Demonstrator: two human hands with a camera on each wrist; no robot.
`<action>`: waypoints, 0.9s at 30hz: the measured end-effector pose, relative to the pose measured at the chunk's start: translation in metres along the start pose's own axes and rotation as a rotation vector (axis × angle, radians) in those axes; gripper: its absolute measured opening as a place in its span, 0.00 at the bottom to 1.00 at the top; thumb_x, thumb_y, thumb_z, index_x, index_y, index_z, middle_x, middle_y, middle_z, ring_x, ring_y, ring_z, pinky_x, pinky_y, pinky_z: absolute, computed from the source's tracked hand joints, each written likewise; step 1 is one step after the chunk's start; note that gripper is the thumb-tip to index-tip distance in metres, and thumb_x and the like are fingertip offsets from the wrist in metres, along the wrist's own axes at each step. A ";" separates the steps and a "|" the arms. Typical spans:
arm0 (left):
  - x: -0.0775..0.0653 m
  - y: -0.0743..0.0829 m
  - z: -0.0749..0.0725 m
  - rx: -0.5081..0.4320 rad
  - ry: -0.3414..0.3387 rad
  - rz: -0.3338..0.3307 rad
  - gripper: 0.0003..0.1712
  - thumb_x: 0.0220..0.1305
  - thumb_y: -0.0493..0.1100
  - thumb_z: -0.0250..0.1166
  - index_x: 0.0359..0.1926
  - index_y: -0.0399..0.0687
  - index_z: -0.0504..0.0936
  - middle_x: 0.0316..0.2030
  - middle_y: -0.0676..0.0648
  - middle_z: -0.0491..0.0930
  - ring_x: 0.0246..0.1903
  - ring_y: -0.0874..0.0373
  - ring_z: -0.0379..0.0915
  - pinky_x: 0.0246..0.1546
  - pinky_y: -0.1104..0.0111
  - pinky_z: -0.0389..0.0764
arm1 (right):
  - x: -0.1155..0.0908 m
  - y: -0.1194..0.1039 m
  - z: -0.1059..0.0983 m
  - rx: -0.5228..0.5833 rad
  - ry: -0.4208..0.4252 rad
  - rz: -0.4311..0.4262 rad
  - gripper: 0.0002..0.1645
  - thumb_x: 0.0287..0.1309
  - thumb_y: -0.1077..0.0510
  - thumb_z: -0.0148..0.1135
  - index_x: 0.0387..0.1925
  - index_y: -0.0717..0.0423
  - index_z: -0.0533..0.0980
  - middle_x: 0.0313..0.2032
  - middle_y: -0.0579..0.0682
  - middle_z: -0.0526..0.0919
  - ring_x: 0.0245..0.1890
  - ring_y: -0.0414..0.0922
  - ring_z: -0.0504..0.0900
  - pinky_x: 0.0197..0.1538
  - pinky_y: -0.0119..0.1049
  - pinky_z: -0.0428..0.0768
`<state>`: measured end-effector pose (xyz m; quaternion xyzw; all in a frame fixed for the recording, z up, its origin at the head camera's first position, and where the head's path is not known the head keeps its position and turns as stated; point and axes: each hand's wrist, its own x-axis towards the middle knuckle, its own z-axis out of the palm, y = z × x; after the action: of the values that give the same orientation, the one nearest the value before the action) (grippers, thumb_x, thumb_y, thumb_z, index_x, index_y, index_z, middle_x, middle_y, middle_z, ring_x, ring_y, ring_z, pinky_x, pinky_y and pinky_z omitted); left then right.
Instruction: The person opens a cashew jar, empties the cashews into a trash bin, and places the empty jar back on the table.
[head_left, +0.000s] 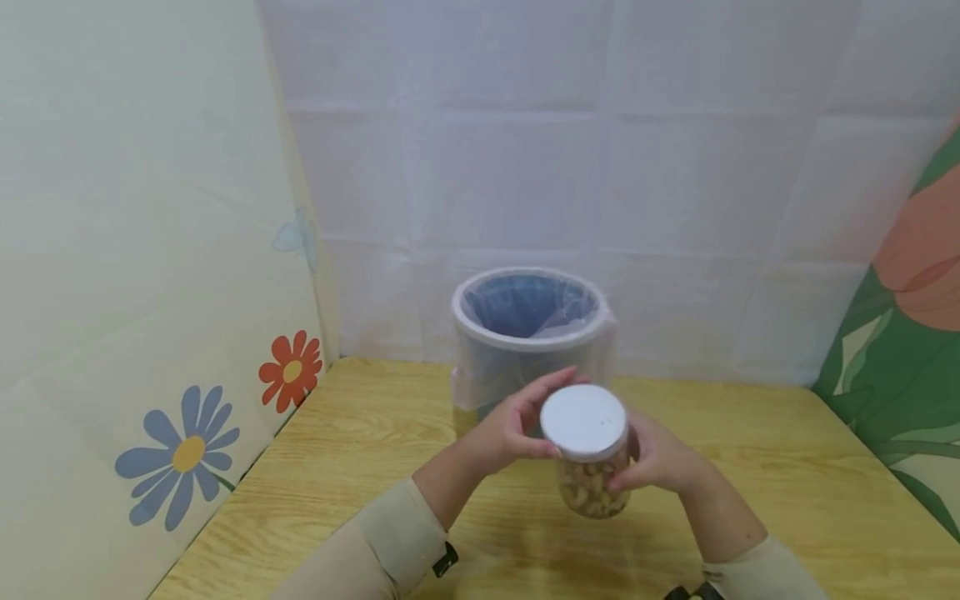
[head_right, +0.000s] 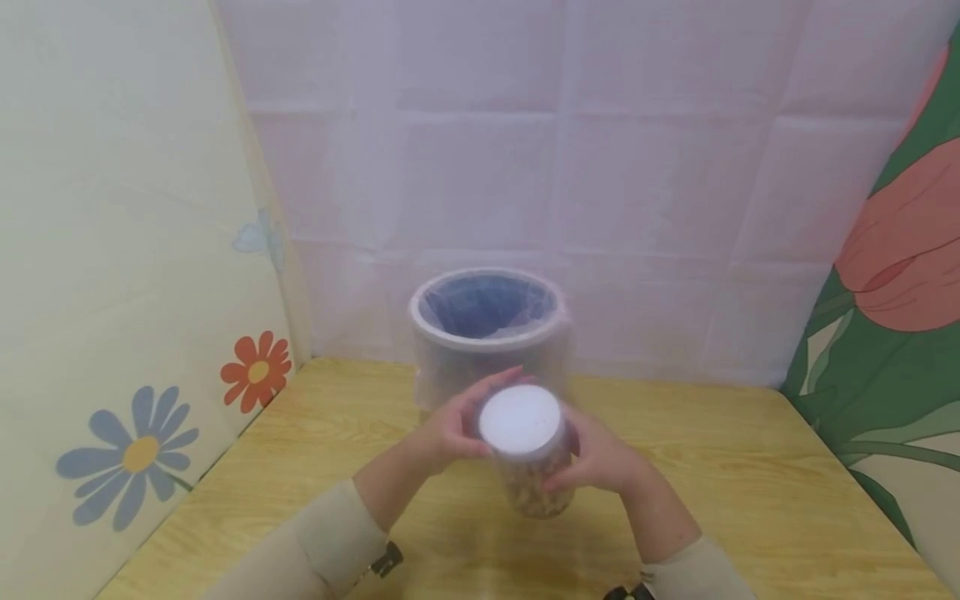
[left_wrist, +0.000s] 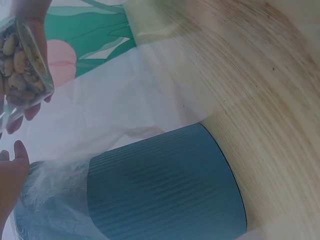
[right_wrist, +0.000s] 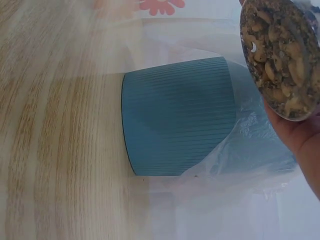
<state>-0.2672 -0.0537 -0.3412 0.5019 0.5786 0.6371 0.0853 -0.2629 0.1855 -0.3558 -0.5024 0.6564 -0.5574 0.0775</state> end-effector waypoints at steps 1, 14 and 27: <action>0.000 0.001 0.001 0.005 0.005 -0.013 0.58 0.47 0.57 0.69 0.69 0.39 0.47 0.66 0.33 0.51 0.64 0.51 0.53 0.65 0.58 0.50 | 0.000 0.001 0.000 0.003 -0.006 0.002 0.50 0.39 0.67 0.70 0.64 0.60 0.55 0.58 0.48 0.68 0.56 0.44 0.69 0.57 0.39 0.70; 0.001 0.001 0.007 0.064 0.107 -0.019 0.57 0.43 0.53 0.73 0.68 0.39 0.52 0.62 0.35 0.60 0.60 0.53 0.60 0.63 0.62 0.58 | 0.004 0.001 0.004 -0.118 0.087 0.048 0.55 0.33 0.69 0.72 0.64 0.64 0.54 0.57 0.51 0.68 0.56 0.43 0.69 0.58 0.36 0.69; 0.005 0.000 0.014 0.158 0.267 0.016 0.55 0.41 0.50 0.75 0.68 0.46 0.55 0.60 0.42 0.66 0.58 0.53 0.64 0.61 0.62 0.61 | 0.011 -0.001 0.014 -0.351 0.321 0.090 0.61 0.26 0.60 0.79 0.66 0.56 0.56 0.58 0.56 0.68 0.58 0.39 0.66 0.61 0.56 0.59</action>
<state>-0.2591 -0.0411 -0.3412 0.4223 0.6292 0.6515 -0.0370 -0.2586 0.1682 -0.3545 -0.3833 0.7688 -0.5036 -0.0915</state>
